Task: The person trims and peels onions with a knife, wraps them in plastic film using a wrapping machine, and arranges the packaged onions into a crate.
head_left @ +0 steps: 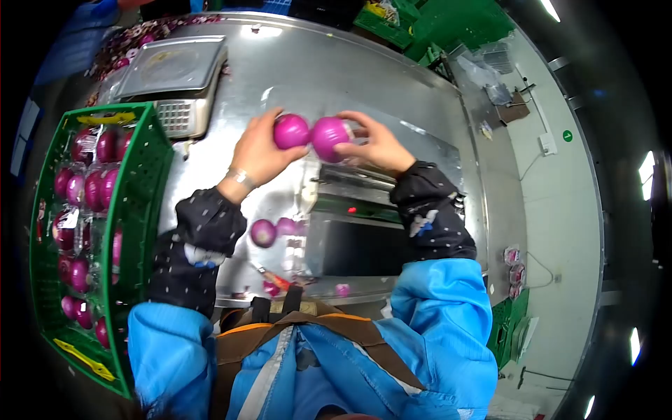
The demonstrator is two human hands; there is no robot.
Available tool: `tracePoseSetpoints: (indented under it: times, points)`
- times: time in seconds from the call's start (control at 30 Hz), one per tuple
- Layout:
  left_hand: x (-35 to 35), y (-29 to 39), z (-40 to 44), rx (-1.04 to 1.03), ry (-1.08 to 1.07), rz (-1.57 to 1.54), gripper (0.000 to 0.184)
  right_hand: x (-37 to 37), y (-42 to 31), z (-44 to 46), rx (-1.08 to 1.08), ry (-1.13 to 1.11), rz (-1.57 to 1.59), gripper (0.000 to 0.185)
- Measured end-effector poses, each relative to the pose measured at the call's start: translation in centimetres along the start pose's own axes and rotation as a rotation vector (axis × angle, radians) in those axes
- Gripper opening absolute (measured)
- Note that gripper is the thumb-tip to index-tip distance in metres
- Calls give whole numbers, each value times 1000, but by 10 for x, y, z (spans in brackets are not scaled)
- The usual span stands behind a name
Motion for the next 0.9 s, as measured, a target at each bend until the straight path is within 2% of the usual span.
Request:
tracePoseSetpoints:
  times: [0.03,0.1,0.2,0.3,0.37,0.4,0.43,0.5,0.53,0.57,0.6,0.63,0.67,0.7,0.77,0.8,0.83,0.9]
  points:
    - [-28,21,13,-58,44,-22,67,36,2,-10,-9,80,-70,65]
    - [-94,55,31,-15,-61,-19,63,104,28,-20,-45,187,-63,73]
    - [-173,92,45,11,-161,-80,63,179,75,-33,-123,211,-62,63]
    - [-227,91,25,136,-369,57,65,200,129,-42,-201,167,-208,70]
    - [-232,91,17,128,-342,9,68,205,150,-46,-136,146,-186,72]
    - [-234,95,18,172,-382,-5,67,206,149,-51,-190,125,-157,72]
    - [-235,97,15,225,-424,-20,67,213,154,-51,-18,180,-267,70]
    - [-231,90,12,128,-414,-32,63,228,168,-57,328,300,-483,64]
    - [-225,86,12,76,-410,-39,61,237,156,-79,349,250,-495,54]
    - [-199,96,8,197,-499,-89,45,248,141,-110,372,195,-513,45]
    - [-176,89,7,-145,-318,57,25,256,141,-136,420,163,-643,37]
    - [-148,97,2,-408,-295,201,12,260,146,-159,467,134,-777,32]
    - [-127,104,-8,-488,-304,350,8,260,153,-178,493,139,-888,33]
    - [-120,99,-16,-586,-414,484,14,256,159,-193,518,132,-1000,34]
    - [-124,97,-31,-777,-442,627,24,242,171,-195,536,151,-1043,38]
    - [-133,98,-35,-811,-456,645,35,234,173,-189,559,178,-979,37]
    - [-147,86,-38,-838,-443,664,39,225,175,-179,581,208,-914,36]
    - [-164,81,-40,-784,-454,616,35,216,195,-162,573,337,-790,23]
Point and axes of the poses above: each hand's wrist, its own z-axis towards the middle knuckle, its own x-axis out of the back of the hand, y = z × x, the point moved 5 cm from there along z, towards the middle knuckle, and after that the axes turned 7 degrees about y, right-handed, at the moved point
